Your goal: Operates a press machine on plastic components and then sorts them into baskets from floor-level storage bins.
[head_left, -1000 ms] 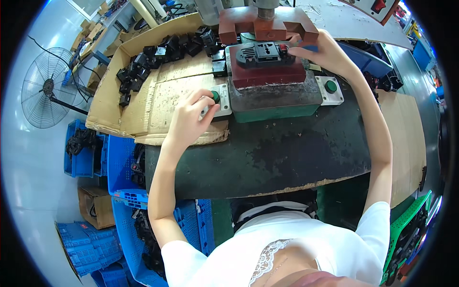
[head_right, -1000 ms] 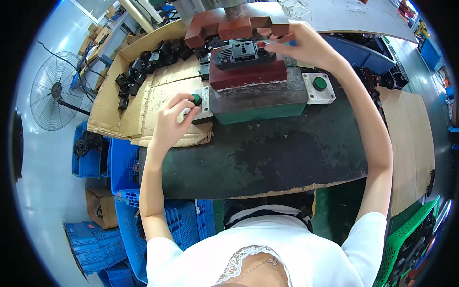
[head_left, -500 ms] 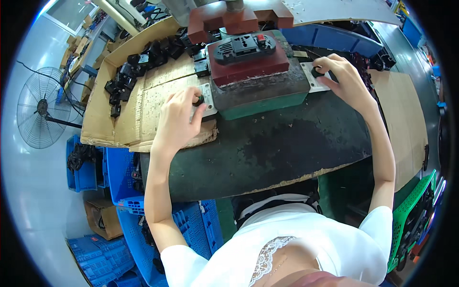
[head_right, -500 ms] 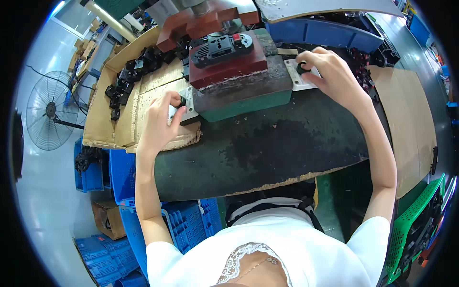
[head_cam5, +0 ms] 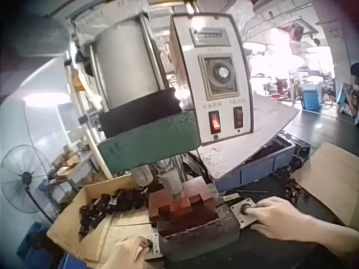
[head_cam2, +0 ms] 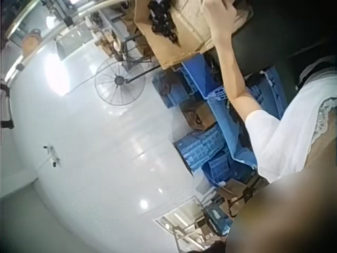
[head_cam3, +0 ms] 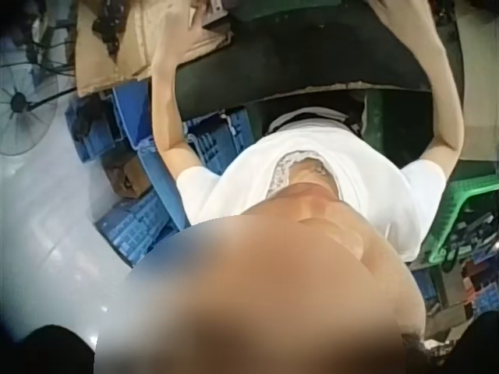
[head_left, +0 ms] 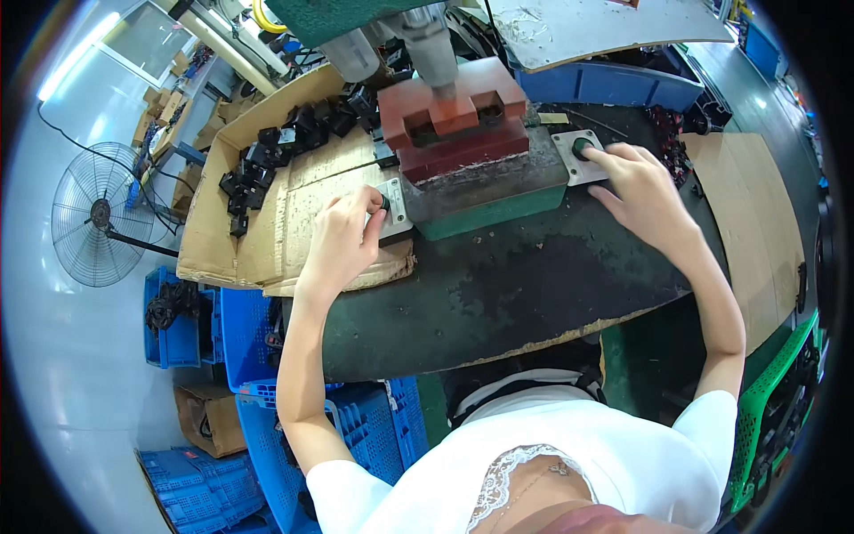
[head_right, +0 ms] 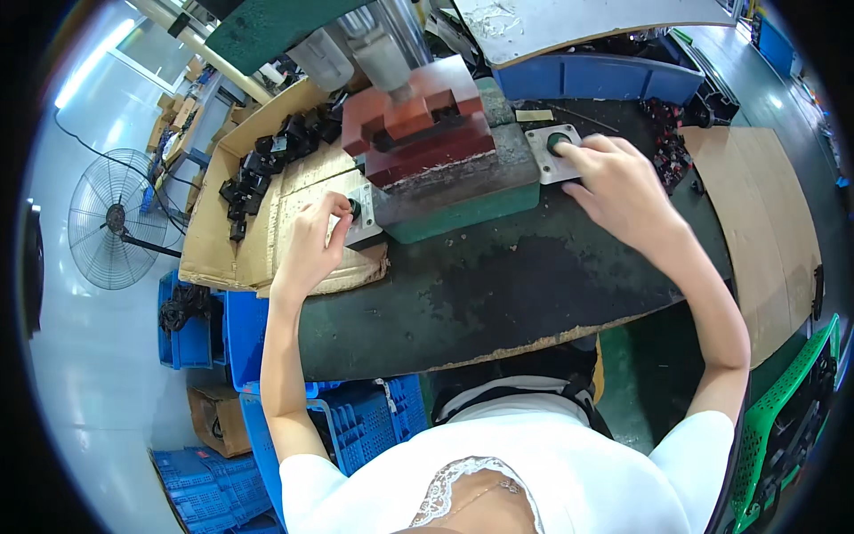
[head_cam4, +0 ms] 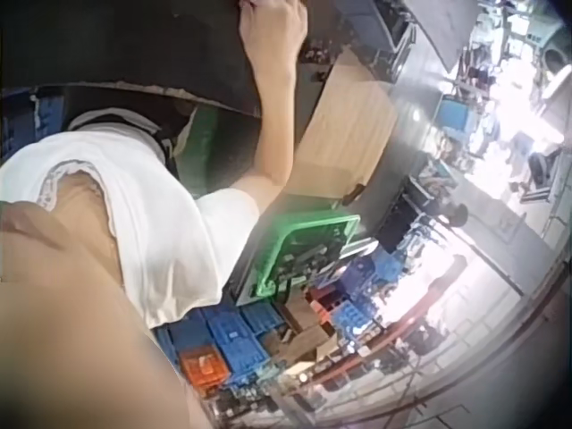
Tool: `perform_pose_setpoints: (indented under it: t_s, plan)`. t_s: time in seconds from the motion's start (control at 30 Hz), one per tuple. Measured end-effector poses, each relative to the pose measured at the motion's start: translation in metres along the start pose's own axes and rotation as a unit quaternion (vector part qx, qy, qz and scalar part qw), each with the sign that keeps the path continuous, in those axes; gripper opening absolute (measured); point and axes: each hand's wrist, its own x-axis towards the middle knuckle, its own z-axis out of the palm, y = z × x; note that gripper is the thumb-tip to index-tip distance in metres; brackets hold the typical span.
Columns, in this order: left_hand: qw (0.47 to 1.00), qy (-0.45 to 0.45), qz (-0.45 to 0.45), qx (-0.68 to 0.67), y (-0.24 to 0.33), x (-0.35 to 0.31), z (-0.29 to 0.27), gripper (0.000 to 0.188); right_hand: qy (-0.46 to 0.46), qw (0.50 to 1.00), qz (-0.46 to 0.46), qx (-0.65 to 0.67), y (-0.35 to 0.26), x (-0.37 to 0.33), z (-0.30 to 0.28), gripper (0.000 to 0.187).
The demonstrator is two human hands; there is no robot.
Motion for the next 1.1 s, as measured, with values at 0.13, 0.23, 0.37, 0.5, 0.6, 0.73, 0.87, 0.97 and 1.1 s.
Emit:
perform_pose_setpoints:
  t_s: [0.13,0.23,0.37,0.5,0.6,0.73,0.87,0.97,1.1]
  plan:
    - [1.000,-0.010,-0.017,0.011,0.001,-0.007,-0.004,0.010,0.015,0.963,0.246,0.107,0.099,-0.035,-0.027,0.033]
    - [1.000,-0.008,0.015,0.001,0.003,0.007,0.001,0.010,0.161,0.916,0.333,0.158,0.331,-0.207,-0.081,0.035]
    - [0.999,0.003,0.022,0.025,-0.005,0.003,-0.005,0.008,-0.019,0.630,0.573,-0.524,0.447,-0.387,-0.097,0.061]
    - [0.994,0.011,-0.006,-0.107,-0.019,0.030,-0.003,0.016,0.084,0.718,0.529,-0.445,0.456,-0.462,-0.111,0.063]
    - [0.983,0.066,0.043,-0.163,-0.017,0.064,0.010,0.030,0.120,0.719,0.630,-0.269,0.431,-0.500,-0.092,0.059]
    - [0.997,-0.028,0.035,-0.061,-0.018,0.093,0.021,0.061,0.137,0.710,0.630,-0.283,0.387,-0.422,-0.073,0.046]
    - [0.988,-0.007,0.051,-0.145,0.012,0.112,0.036,0.053,0.173,0.739,0.496,-0.421,0.342,-0.368,-0.083,0.036]
    - [0.984,0.000,0.028,-0.179,0.021,0.113,0.036,0.042,0.284,0.806,0.450,-0.261,0.338,-0.320,-0.089,0.035]
    - [0.960,0.023,-0.084,-0.265,0.005,0.104,0.032,0.043,0.294,0.857,0.389,-0.167,0.288,-0.184,-0.080,0.035]
